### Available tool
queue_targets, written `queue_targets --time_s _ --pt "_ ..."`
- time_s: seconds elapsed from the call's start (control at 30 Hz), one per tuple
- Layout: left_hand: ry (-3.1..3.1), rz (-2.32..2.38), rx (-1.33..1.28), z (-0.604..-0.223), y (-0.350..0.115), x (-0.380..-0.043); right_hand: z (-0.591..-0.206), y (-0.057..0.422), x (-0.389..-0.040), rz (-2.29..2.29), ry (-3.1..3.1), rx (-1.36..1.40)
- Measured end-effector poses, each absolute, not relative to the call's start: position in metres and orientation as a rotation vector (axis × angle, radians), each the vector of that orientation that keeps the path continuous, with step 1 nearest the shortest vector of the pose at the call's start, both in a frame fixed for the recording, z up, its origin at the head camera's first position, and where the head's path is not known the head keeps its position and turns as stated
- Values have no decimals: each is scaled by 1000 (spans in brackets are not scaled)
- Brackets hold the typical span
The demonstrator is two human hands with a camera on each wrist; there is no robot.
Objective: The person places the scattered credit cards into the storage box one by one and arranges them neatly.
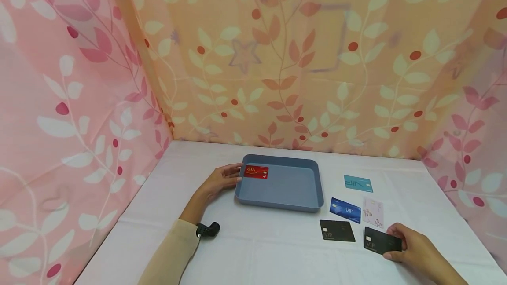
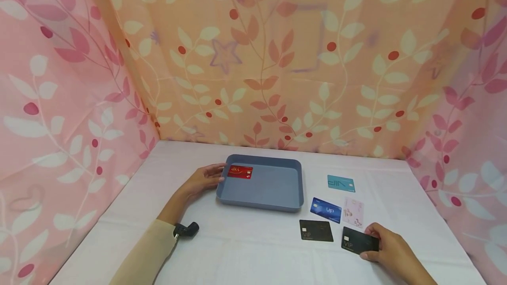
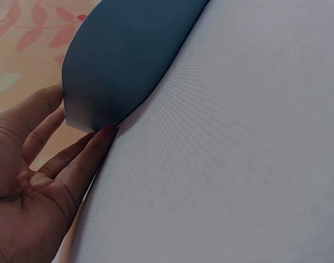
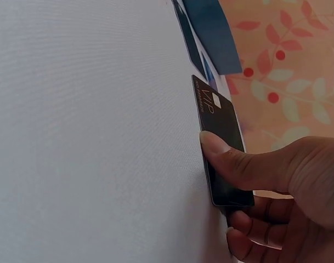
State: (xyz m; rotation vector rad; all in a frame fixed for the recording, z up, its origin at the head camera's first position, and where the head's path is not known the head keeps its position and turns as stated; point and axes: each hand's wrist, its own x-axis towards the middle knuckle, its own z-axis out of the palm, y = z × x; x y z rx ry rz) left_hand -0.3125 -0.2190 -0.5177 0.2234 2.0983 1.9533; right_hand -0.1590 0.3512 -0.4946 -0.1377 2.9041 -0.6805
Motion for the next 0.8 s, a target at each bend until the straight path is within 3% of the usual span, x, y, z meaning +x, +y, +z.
queue_targets --time_s 0.8 --pt "2044 1997 237 -518 -219 -314 -489 359 -152 -799 2945 -181"
